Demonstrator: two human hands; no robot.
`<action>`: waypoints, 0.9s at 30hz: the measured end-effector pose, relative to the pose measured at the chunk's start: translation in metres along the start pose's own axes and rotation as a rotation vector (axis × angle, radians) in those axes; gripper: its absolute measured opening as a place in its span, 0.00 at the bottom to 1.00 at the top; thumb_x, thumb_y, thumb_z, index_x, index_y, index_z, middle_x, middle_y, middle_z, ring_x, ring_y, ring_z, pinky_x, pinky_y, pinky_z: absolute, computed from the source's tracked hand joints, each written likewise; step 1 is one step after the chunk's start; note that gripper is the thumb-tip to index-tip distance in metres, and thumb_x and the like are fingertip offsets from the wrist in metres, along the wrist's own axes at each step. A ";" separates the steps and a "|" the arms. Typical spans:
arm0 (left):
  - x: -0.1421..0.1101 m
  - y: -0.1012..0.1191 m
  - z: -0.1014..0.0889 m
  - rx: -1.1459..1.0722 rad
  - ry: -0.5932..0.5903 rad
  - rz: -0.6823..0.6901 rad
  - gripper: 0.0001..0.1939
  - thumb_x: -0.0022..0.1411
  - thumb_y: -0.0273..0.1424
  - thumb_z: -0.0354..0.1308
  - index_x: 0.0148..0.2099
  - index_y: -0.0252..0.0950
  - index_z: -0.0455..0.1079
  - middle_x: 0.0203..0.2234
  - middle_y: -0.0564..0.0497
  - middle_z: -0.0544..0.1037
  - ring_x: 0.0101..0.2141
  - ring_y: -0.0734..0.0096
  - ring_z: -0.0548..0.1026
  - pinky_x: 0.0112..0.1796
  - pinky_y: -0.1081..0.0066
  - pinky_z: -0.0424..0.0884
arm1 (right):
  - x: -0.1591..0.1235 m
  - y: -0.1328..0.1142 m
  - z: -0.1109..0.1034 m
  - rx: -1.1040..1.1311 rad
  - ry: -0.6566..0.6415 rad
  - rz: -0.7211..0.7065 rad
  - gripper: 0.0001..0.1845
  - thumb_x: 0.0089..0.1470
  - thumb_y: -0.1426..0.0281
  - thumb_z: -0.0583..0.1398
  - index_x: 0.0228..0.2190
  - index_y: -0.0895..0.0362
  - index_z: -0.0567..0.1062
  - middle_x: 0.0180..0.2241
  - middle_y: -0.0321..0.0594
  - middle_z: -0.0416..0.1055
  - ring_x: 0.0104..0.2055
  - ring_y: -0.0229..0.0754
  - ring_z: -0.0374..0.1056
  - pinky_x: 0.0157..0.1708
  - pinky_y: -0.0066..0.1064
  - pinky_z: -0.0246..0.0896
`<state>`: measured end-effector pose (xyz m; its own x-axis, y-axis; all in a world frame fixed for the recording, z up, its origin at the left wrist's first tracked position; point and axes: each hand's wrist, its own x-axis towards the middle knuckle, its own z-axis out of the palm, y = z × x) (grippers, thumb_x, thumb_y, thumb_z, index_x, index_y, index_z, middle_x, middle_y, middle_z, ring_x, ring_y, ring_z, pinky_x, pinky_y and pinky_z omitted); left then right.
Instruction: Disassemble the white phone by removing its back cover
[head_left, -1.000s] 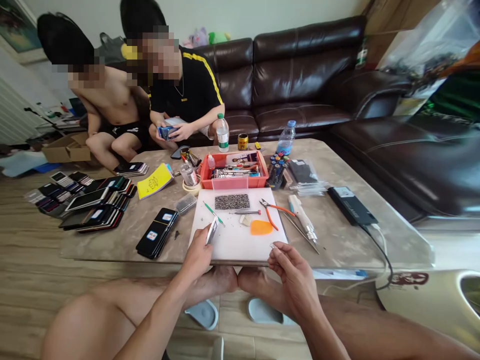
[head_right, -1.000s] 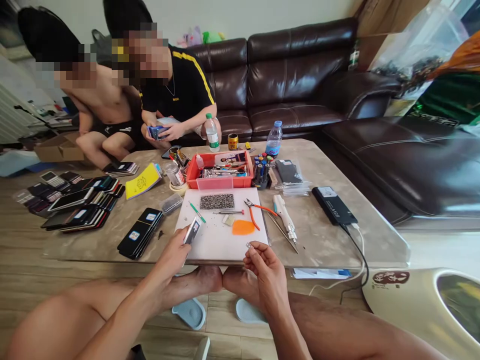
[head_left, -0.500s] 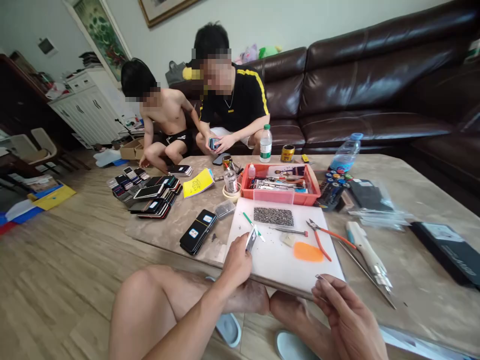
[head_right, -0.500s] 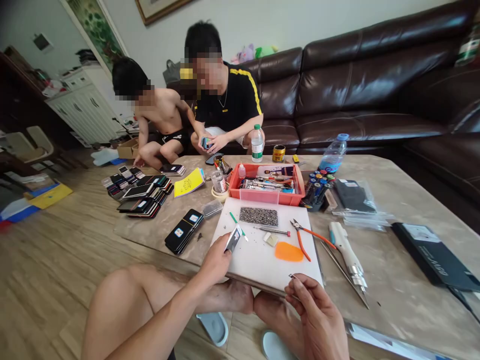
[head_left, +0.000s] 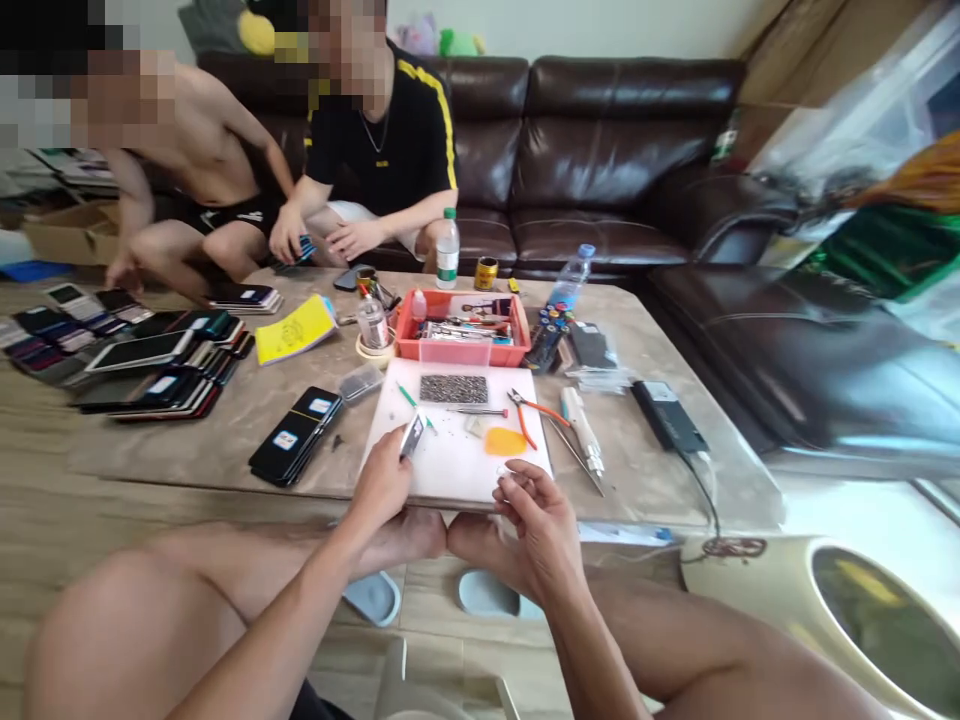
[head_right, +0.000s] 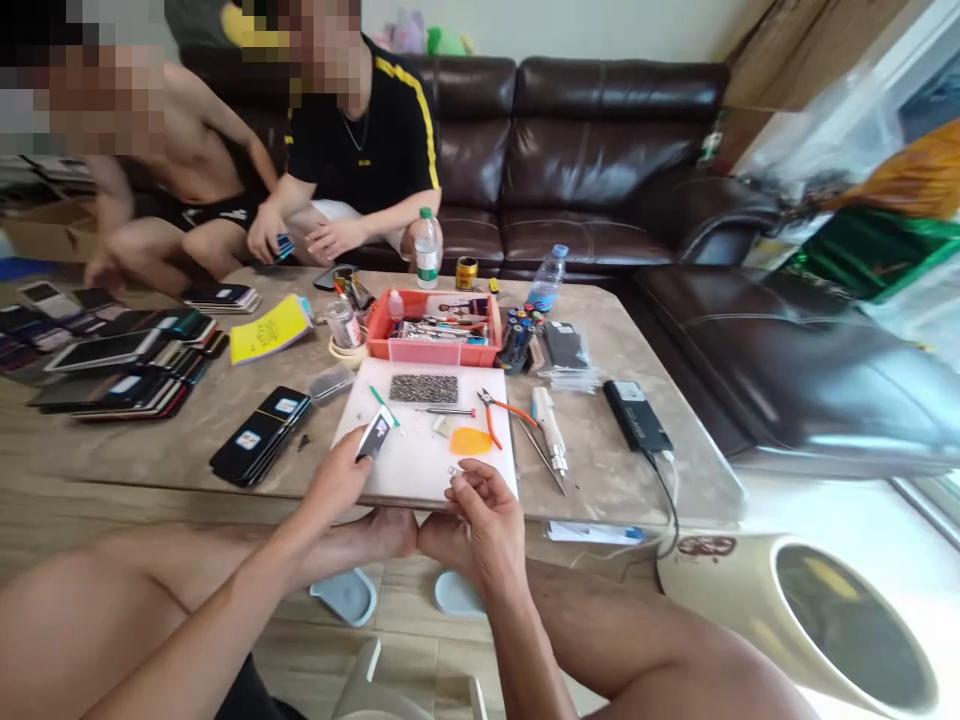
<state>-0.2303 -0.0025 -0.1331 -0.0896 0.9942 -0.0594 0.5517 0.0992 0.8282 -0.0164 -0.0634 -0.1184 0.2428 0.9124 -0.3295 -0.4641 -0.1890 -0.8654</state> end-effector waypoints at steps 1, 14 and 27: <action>0.001 0.000 -0.001 0.002 -0.007 -0.001 0.30 0.57 0.21 0.54 0.62 0.38 0.72 0.59 0.41 0.76 0.61 0.48 0.70 0.65 0.52 0.60 | 0.000 0.000 0.001 0.001 -0.002 -0.010 0.22 0.40 0.59 0.78 0.38 0.53 0.83 0.29 0.33 0.74 0.31 0.37 0.72 0.33 0.27 0.71; -0.002 0.008 -0.005 0.114 -0.016 -0.010 0.27 0.61 0.22 0.53 0.62 0.36 0.71 0.59 0.39 0.77 0.60 0.47 0.72 0.61 0.54 0.65 | -0.002 -0.004 0.007 0.069 0.011 0.059 0.24 0.34 0.60 0.80 0.36 0.54 0.86 0.29 0.34 0.76 0.31 0.34 0.70 0.32 0.24 0.69; -0.002 0.010 -0.004 0.184 -0.046 -0.033 0.28 0.64 0.19 0.52 0.65 0.32 0.68 0.60 0.37 0.76 0.61 0.48 0.72 0.61 0.54 0.66 | 0.000 -0.004 0.010 0.119 0.020 0.076 0.26 0.31 0.53 0.80 0.27 0.58 0.83 0.23 0.35 0.75 0.24 0.31 0.69 0.25 0.20 0.67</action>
<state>-0.2285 -0.0033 -0.1226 -0.0745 0.9908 -0.1132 0.6918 0.1331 0.7097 -0.0230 -0.0592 -0.1114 0.2192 0.8895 -0.4010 -0.5793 -0.2120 -0.7871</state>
